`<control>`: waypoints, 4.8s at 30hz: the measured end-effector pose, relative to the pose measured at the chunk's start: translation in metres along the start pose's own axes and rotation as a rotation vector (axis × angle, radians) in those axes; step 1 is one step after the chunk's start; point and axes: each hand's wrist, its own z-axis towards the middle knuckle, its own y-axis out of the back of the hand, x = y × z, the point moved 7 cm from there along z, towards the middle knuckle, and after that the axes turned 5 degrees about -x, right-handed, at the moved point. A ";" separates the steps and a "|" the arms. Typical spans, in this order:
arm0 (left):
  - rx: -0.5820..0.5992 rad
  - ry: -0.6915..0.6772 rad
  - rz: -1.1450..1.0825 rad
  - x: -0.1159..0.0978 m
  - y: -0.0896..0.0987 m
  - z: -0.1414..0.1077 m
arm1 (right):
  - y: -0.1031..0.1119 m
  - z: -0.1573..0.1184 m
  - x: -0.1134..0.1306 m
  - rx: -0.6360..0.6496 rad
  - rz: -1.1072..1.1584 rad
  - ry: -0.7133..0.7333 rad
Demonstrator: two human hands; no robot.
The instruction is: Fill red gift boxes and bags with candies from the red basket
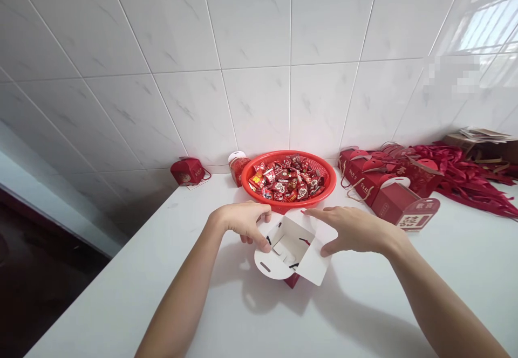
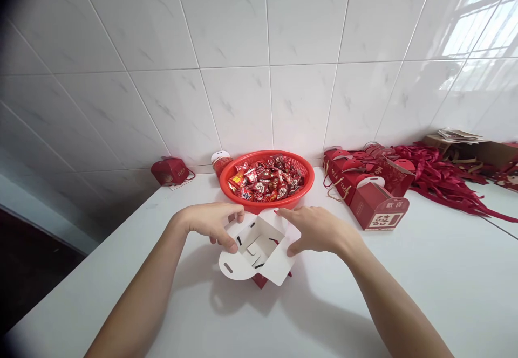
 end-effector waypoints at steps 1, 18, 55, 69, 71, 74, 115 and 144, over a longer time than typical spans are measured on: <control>-0.033 -0.018 0.018 -0.002 0.001 0.002 | 0.001 0.000 0.001 -0.006 -0.008 0.009; -0.450 -0.270 0.094 -0.021 0.038 -0.015 | 0.031 -0.012 -0.005 -0.289 -0.026 0.109; -0.446 -0.214 0.175 -0.002 0.063 0.141 | 0.046 0.019 -0.030 -0.496 0.215 0.254; -0.437 -0.306 0.096 -0.008 0.061 0.139 | 0.028 0.156 -0.059 -0.461 0.442 0.079; -0.461 -0.319 0.101 -0.009 0.063 0.139 | 0.024 0.163 -0.057 -0.383 0.434 0.117; -0.484 -0.326 0.108 -0.009 0.063 0.139 | 0.019 0.170 -0.050 -0.279 0.418 0.207; -0.788 -0.559 -0.297 -0.023 0.081 0.107 | 0.026 0.161 -0.041 -0.366 0.595 0.317; -0.688 -0.668 -0.628 -0.014 0.084 0.111 | 0.033 0.157 -0.054 -0.514 0.950 0.313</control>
